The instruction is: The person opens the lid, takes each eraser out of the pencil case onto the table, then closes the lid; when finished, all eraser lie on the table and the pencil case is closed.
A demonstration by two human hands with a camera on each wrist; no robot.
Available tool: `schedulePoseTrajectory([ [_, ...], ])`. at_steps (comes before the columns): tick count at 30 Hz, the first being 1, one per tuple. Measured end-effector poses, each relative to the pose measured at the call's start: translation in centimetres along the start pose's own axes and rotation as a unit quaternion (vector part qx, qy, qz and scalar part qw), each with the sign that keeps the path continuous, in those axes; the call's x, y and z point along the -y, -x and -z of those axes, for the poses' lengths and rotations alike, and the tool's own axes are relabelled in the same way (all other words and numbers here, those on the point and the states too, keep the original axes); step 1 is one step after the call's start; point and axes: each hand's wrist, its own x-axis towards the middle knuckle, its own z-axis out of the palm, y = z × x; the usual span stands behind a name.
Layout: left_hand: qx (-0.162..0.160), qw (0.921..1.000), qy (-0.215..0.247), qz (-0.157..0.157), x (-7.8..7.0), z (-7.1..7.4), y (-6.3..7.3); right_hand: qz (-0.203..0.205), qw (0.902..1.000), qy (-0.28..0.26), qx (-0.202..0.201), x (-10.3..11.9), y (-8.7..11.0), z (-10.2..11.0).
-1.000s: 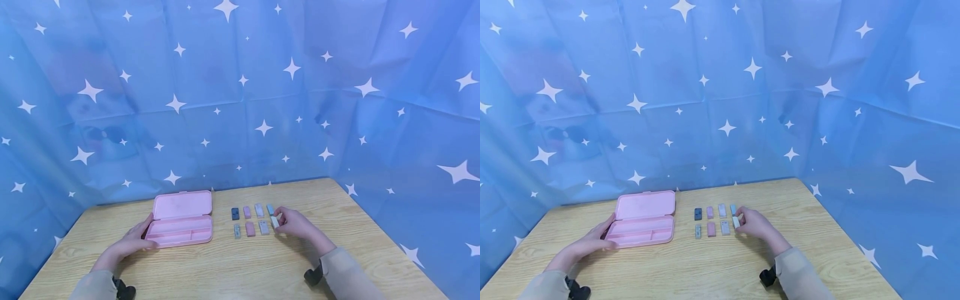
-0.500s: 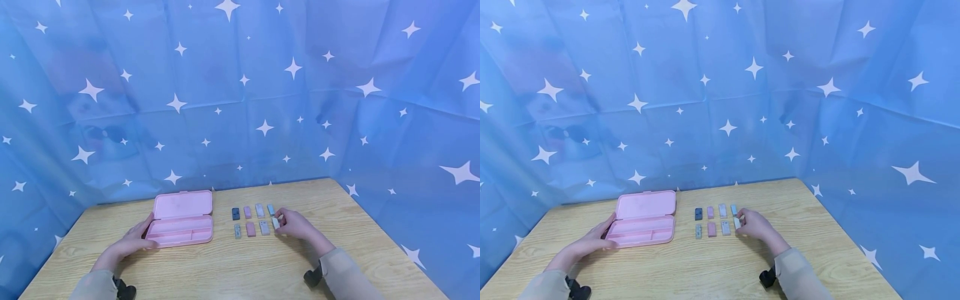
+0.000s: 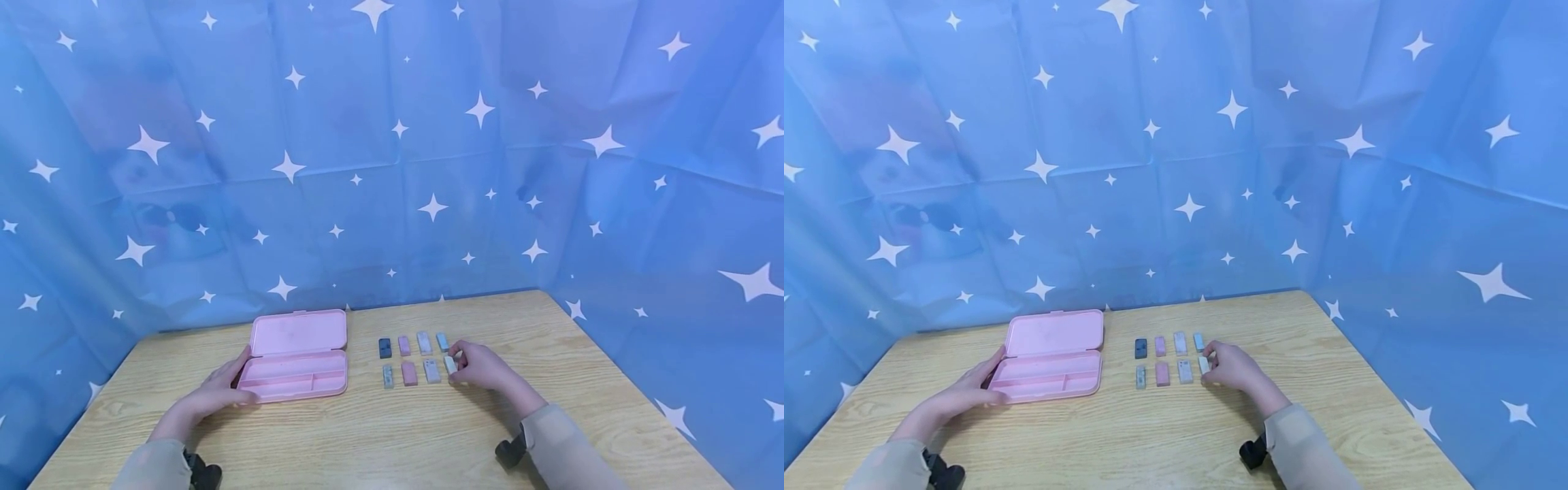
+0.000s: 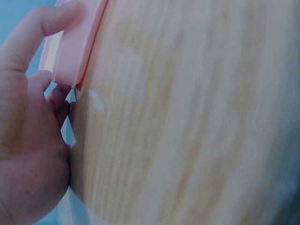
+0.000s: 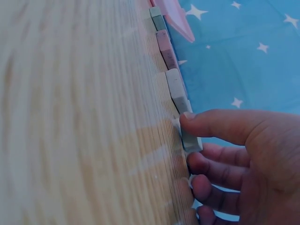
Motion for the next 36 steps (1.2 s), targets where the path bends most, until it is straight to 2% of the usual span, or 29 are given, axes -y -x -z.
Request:
schedulePoseTrajectory([
  [8, 0.003, 1.0, -0.004, 0.001, 0.0, 0.0, 0.0, 0.002, 1.0, 0.001, 0.004, -0.1, 0.1, 0.0],
  [18, -0.007, 0.9999, 0.007, -0.005, 1.4, -0.1, -0.9, 0.006, 0.9999, -0.011, 0.007, 0.0, 0.2, 0.0],
  [25, 0.002, 1.0, 0.0, 0.003, 0.5, -0.1, -0.4, 0.007, 0.9998, -0.019, 0.006, 0.4, 0.0, 0.8],
  [31, 0.001, 1.0, 0.0, 0.009, 0.3, -0.2, -0.3, 0.036, 0.9984, -0.044, -0.003, 2.4, -1.4, 1.5],
  [34, 0.003, 1.0, 0.004, 0.006, 0.5, -0.1, -0.3, 0.049, 0.9969, -0.061, -0.01, 4.2, -2.8, 1.1],
  [36, 0.002, 1.0, 0.003, 0.006, 0.7, -0.1, -0.4, 0.056, 0.9942, -0.091, -0.01, 5.4, -3.9, 0.5],
])
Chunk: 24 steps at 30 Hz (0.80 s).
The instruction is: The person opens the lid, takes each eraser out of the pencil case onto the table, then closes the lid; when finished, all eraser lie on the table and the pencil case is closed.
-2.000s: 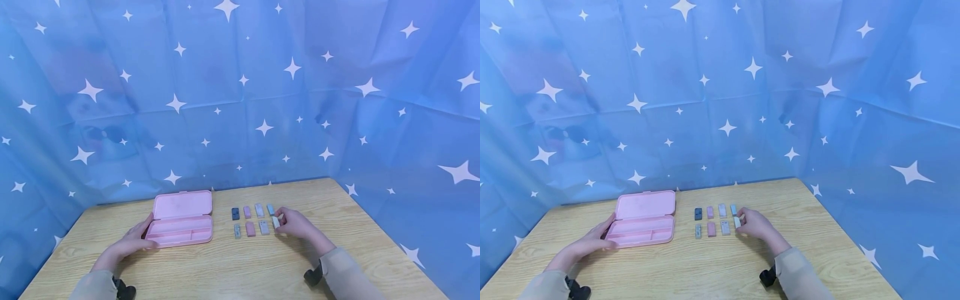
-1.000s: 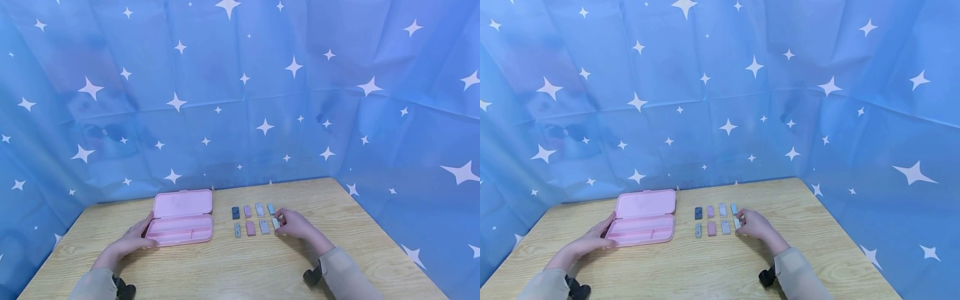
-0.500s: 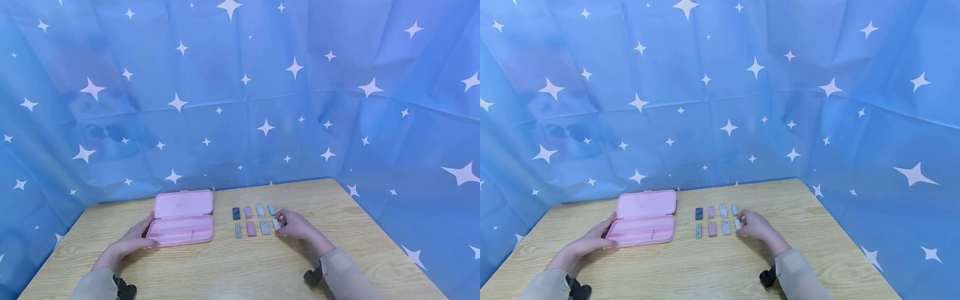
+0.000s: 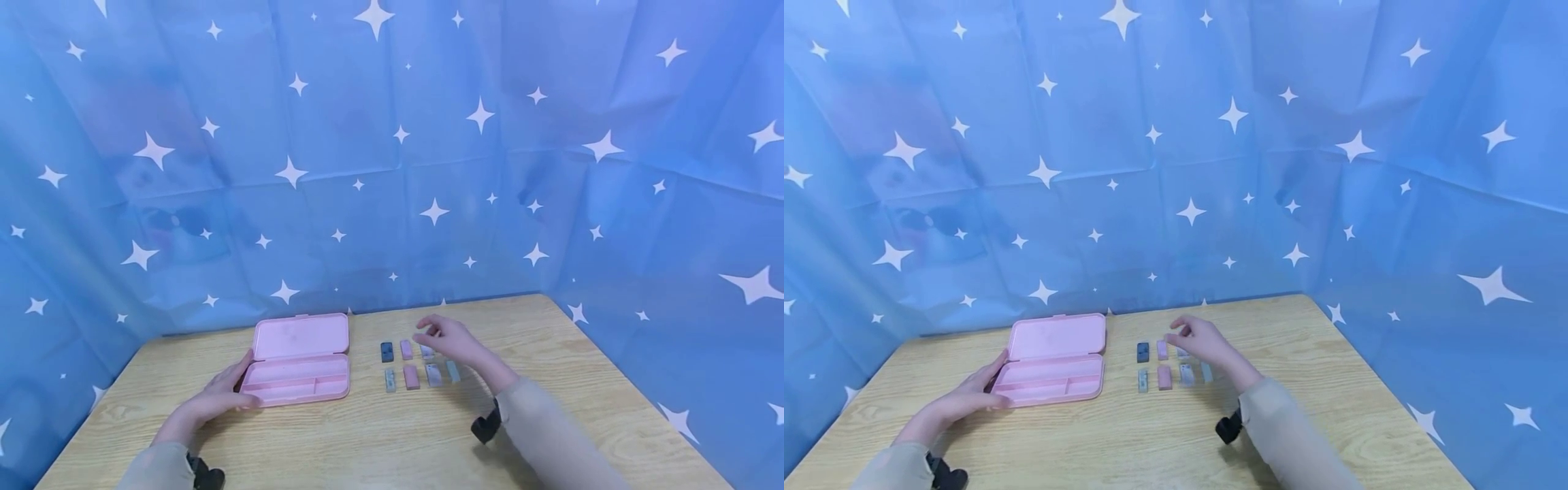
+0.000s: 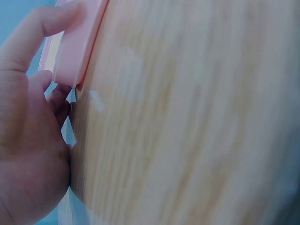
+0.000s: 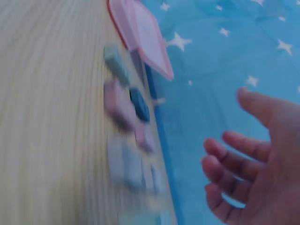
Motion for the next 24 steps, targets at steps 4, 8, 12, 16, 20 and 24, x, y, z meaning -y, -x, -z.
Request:
schedulePoseTrajectory([
  [4, 0.0, 1.0, -0.001, -0.005, 0.0, 0.1, 0.2, 0.002, 0.9963, -0.085, -0.01, 1.4, -2.7, -2.3],
  [8, 0.0, 1.0, -0.006, -0.006, 0.0, 0.1, 0.4, -0.034, 0.9828, -0.18, -0.026, 2.7, -5.1, -4.8],
  [12, -0.004, 0.9999, -0.007, -0.008, 0.0, -0.1, 0.5, -0.084, 0.957, -0.274, -0.045, 3.7, -7.3, -7.0],
  [16, -0.005, 1.0, -0.002, -0.005, -0.2, -0.2, 0.6, -0.132, 0.9124, -0.38, -0.074, 4.1, -8.9, -8.8],
  [20, -0.006, 0.9999, -0.01, -0.001, -0.3, -0.2, 0.4, -0.156, 0.8746, -0.45, -0.093, 4.4, -10.0, -10.3],
  [24, -0.009, 0.9999, -0.01, 0.001, -0.5, -0.1, 0.4, -0.169, 0.8603, -0.473, -0.086, 4.5, -10.9, -11.7],
])
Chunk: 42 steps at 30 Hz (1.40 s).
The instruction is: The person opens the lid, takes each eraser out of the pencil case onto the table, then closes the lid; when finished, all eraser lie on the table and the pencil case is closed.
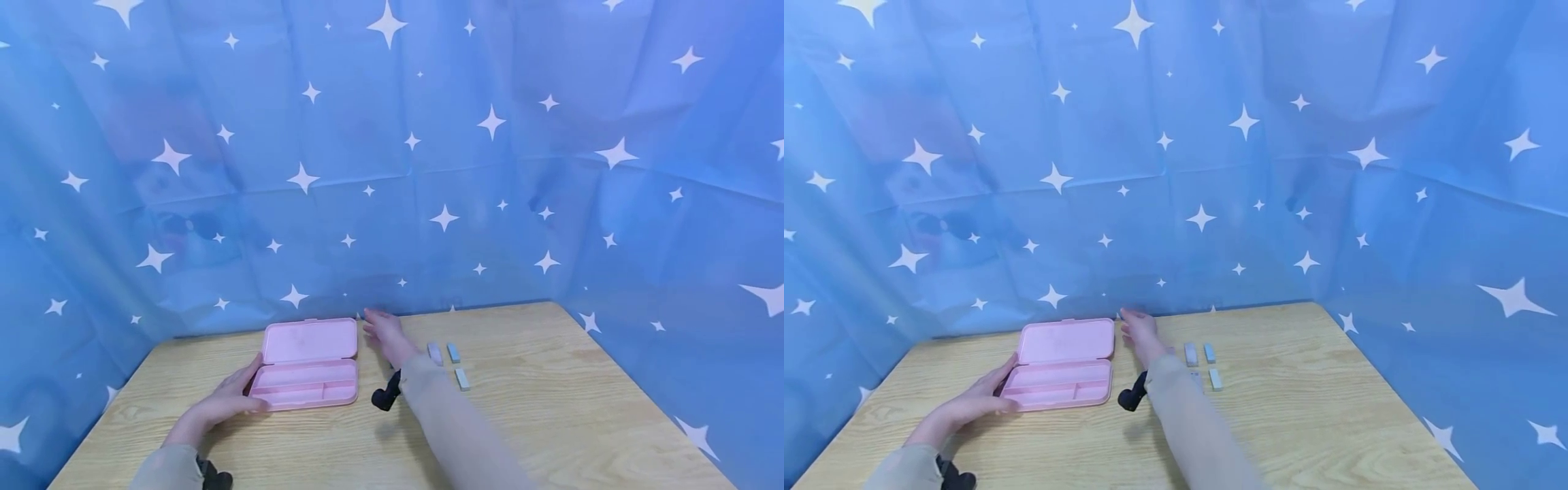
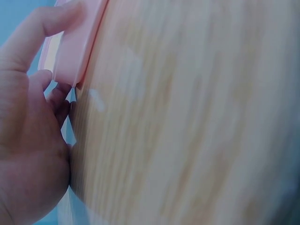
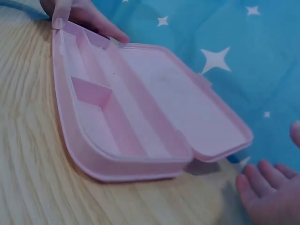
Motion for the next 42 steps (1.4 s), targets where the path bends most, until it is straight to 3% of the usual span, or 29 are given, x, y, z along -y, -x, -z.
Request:
schedulePoseTrajectory([
  [13, -0.002, 1.0, 0.006, 0.006, 0.1, 0.2, -0.1, -0.022, 0.9986, -0.04, 0.027, -2.3, -0.3, -2.3],
  [19, -0.002, 1.0, -0.003, -0.003, 0.2, 0.3, 0.0, -0.018, 0.9991, -0.039, 0.009, -2.4, -0.1, -3.1],
  [27, -0.008, 0.9997, 0.02, -0.011, 0.6, 0.1, -0.2, -0.014, 0.9994, -0.032, -0.006, -2.3, 0.0, -3.3],
  [42, -0.013, 0.9994, 0.014, -0.027, 0.5, 0.1, 0.1, -0.013, 0.9959, -0.033, 0.084, -0.7, 1.5, -2.6],
])
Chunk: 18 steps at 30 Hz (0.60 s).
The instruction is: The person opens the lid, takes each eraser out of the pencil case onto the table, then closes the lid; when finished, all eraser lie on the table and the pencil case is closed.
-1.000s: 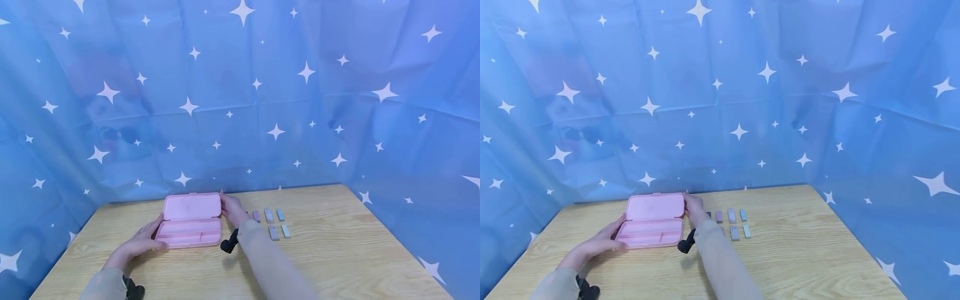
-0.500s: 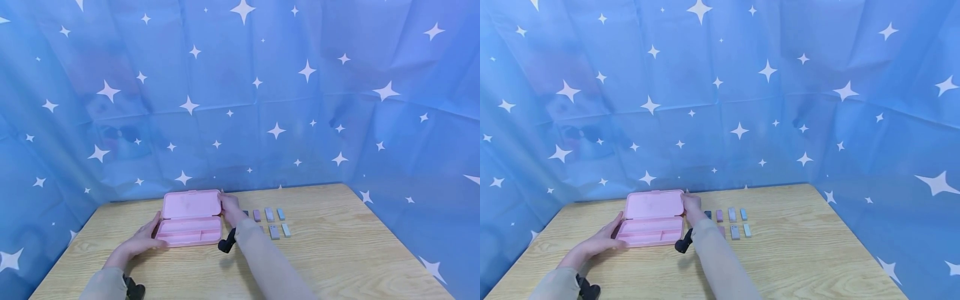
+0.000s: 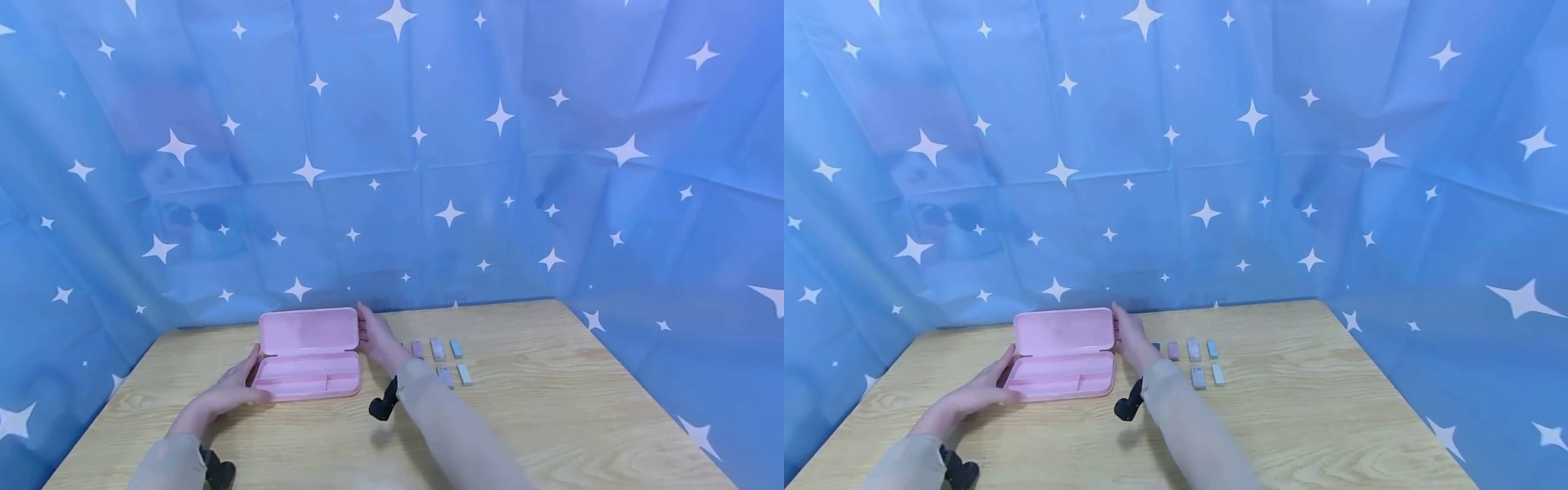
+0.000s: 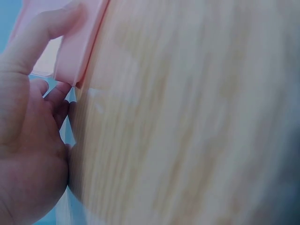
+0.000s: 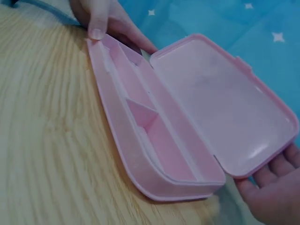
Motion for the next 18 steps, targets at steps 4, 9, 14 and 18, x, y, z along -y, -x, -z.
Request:
schedulePoseTrajectory([
  [4, 0.001, 1.0, 0.0, -0.007, -0.2, 0.0, 0.0, 0.021, 0.9972, 0.068, 0.023, 0.4, 0.9, 0.2],
  [9, 0.004, 1.0, 0.005, -0.003, -0.2, 0.1, 0.0, 0.049, 0.9877, 0.143, 0.04, 0.5, 2.0, 0.2],
  [14, 0.004, 0.9999, 0.015, -0.007, 0.0, 0.1, -0.1, 0.043, 0.9773, 0.203, 0.042, 0.8, 3.2, 0.5],
  [18, 0.013, 0.9977, 0.058, -0.031, 0.2, 0.4, -0.1, 0.036, 0.965, 0.255, 0.051, 0.9, 4.3, 0.8],
])
